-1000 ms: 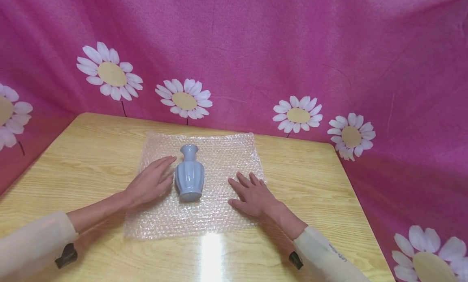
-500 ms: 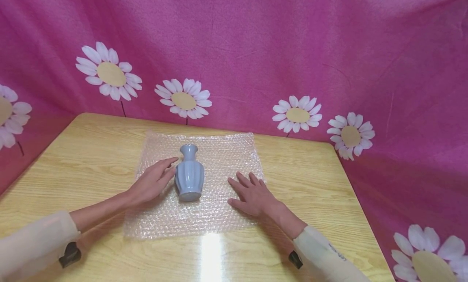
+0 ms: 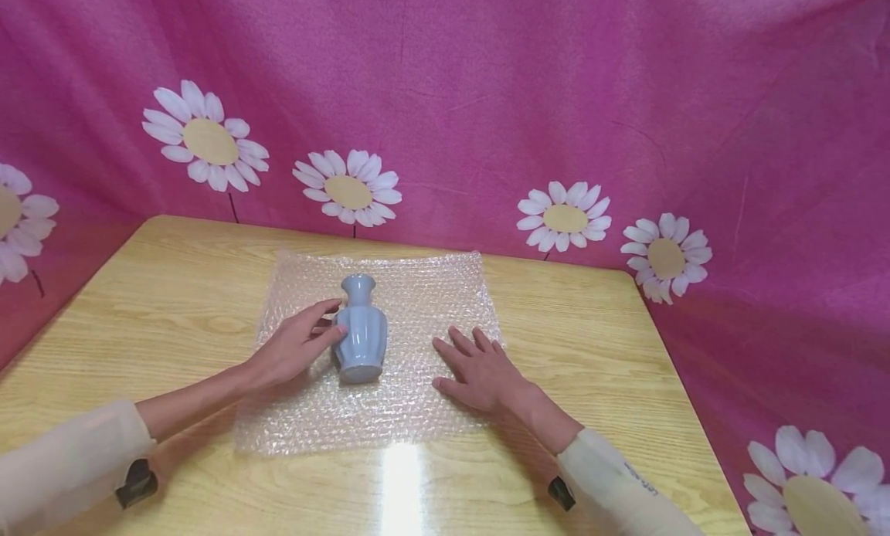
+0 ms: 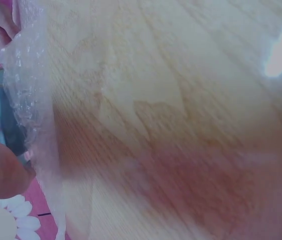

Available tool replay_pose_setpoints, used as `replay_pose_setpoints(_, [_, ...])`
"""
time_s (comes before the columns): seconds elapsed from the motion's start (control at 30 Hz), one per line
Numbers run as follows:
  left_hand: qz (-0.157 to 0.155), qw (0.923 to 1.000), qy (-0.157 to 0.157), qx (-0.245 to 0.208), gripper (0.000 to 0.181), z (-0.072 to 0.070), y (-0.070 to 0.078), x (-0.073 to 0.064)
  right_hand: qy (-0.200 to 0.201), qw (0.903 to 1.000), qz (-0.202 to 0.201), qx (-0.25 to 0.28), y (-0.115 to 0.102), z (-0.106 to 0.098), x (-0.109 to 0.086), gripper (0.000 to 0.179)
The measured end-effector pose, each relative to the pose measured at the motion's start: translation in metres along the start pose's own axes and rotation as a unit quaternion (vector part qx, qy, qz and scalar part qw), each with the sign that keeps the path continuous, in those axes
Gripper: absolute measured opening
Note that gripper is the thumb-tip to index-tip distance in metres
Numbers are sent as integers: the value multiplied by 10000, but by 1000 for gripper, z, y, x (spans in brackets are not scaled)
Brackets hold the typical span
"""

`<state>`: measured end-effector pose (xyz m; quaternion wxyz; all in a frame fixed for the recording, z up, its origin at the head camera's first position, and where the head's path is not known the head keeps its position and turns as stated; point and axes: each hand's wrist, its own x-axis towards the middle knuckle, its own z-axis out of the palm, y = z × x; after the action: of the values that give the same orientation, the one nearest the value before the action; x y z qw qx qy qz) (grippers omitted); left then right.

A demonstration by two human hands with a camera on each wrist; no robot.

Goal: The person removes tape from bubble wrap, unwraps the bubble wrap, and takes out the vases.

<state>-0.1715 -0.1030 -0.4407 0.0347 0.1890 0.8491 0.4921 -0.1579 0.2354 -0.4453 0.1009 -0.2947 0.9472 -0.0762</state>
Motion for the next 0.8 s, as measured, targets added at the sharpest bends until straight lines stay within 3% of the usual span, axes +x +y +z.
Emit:
replay_pose_setpoints(0.4, [-261,9995,-48,-167,74,5,4,6,24,10000,9,27,0,0,0,68])
replay_pose_setpoints(0.8, [-567,9983,116,-11,74,12,5,14,-8,10000,37,53,-1,0,0,68])
